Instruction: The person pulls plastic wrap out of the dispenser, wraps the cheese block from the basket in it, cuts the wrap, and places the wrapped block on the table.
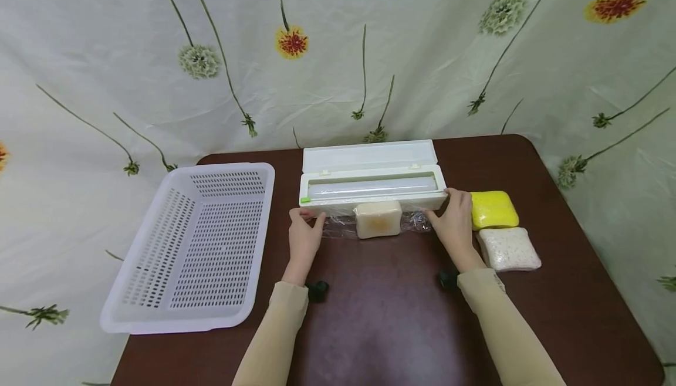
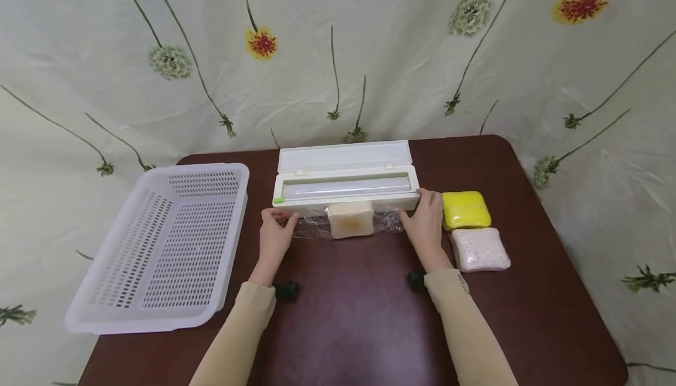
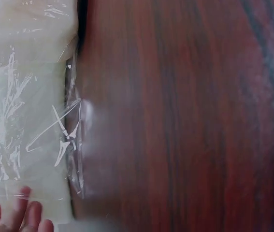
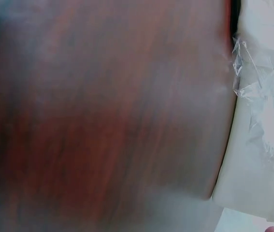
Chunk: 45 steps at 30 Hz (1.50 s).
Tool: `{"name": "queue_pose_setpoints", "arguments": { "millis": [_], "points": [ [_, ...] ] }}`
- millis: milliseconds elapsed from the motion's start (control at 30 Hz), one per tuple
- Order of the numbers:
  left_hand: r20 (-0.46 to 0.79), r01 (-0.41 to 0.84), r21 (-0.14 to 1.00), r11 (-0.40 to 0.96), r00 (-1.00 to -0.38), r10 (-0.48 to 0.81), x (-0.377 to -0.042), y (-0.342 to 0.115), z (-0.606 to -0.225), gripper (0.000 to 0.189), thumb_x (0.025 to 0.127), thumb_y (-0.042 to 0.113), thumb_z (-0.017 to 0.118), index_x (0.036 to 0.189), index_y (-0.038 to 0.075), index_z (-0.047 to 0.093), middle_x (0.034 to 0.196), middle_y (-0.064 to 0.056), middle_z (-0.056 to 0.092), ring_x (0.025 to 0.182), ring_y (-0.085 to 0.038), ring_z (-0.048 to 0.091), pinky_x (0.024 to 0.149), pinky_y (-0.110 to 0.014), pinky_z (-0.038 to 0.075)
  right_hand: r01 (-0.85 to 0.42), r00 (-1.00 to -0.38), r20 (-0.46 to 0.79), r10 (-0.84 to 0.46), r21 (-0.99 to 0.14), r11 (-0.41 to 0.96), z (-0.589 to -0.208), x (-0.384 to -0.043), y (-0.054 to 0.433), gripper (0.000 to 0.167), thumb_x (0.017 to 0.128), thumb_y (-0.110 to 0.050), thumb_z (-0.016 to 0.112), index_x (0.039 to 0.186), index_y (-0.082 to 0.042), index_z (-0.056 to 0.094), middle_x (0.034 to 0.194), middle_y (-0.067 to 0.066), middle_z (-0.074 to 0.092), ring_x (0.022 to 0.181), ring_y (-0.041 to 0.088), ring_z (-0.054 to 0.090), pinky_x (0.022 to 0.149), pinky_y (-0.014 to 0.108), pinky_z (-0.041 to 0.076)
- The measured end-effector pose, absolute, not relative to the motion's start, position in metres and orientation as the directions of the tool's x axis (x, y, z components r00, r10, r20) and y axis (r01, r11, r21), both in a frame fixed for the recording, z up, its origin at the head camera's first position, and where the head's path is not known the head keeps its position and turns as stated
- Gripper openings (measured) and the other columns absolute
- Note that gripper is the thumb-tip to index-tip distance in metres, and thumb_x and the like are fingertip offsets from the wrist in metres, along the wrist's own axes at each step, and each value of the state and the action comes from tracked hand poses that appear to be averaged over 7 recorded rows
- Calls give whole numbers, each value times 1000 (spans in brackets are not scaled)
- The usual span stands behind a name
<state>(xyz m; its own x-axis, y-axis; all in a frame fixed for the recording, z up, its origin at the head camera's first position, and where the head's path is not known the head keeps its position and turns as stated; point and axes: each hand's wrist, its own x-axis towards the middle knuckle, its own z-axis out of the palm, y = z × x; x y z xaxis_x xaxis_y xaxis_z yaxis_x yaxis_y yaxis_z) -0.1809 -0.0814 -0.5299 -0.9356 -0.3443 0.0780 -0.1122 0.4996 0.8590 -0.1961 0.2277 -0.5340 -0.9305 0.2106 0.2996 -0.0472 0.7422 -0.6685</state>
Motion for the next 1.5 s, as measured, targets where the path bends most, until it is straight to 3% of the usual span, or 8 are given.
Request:
{"name": "queue_pose_setpoints", "arguments": {
  "millis": [233, 533, 867, 1133, 1300, 1400, 1500],
  "points": [
    [95, -55, 929, 367, -920, -379, -183, -82, -531, 41, 91, 17, 71, 118, 2, 44, 106, -19, 69, 101, -33, 63, 95, -44, 50, -180, -878, 454, 149, -603, 777, -534, -192, 228, 51, 74, -9, 86, 110, 3, 51, 110, 27, 42, 105, 43, 43, 92, 52, 40],
    [155, -24, 893, 449, -921, -357, -180, -83, -533, 38, 90, 17, 73, 117, 3, 52, 99, -16, 70, 96, -33, 64, 93, -45, 51, -331, -860, 510, -10, -543, 772, -537, -190, 230, 37, 79, -2, 80, 112, -2, 64, 102, 20, 53, 96, 36, 52, 81, 47, 46],
    [250, 68, 864, 499, -918, -308, -180, -84, -535, 20, 88, 7, 73, 107, 5, 69, 92, -14, 63, 88, -30, 65, 84, -42, 56, -335, -900, 436, -11, -676, 656, -537, -190, 230, 26, 86, 8, 68, 107, -5, 75, 100, 15, 70, 91, 28, 67, 76, 42, 55],
    [295, 111, 851, 514, -910, -292, -180, -85, -541, 4, 86, 0, 72, 85, 3, 69, 87, -12, 57, 82, -24, 61, 76, -34, 58, -252, -926, 369, 83, -766, 591, -541, -192, 233, 11, 86, 5, 70, 92, -2, 76, 97, 15, 72, 91, 28, 68, 74, 17, 48],
    [290, 113, 844, 525, -919, -268, -178, -87, -541, 10, 87, 1, 71, 79, 5, 69, 90, -11, 61, 83, -24, 64, 74, -33, 58, -225, -935, 336, 115, -811, 541, -542, -191, 234, 9, 85, 6, 70, 89, 0, 75, 92, 17, 72, 83, 12, 64, 72, 7, 43],
    [304, 129, 821, 556, -923, -235, -176, -88, -540, 12, 88, 0, 69, 78, 6, 68, 89, -10, 68, 74, -20, 62, 65, -24, 52, -255, -926, 358, 122, -829, 498, -545, -191, 235, 11, 84, 9, 68, 82, -1, 73, 89, 17, 72, 79, 6, 62, 71, 8, 43],
    [327, 156, 775, 613, -928, -176, -172, -88, -539, 16, 90, -3, 65, 77, 7, 66, 88, -10, 73, 64, -16, 56, 57, -21, 42, -312, -907, 404, 119, -833, 456, -547, -191, 236, 19, 83, 11, 64, 72, -3, 70, 85, 16, 71, 78, 15, 65, 71, 8, 43]
  ]
}}
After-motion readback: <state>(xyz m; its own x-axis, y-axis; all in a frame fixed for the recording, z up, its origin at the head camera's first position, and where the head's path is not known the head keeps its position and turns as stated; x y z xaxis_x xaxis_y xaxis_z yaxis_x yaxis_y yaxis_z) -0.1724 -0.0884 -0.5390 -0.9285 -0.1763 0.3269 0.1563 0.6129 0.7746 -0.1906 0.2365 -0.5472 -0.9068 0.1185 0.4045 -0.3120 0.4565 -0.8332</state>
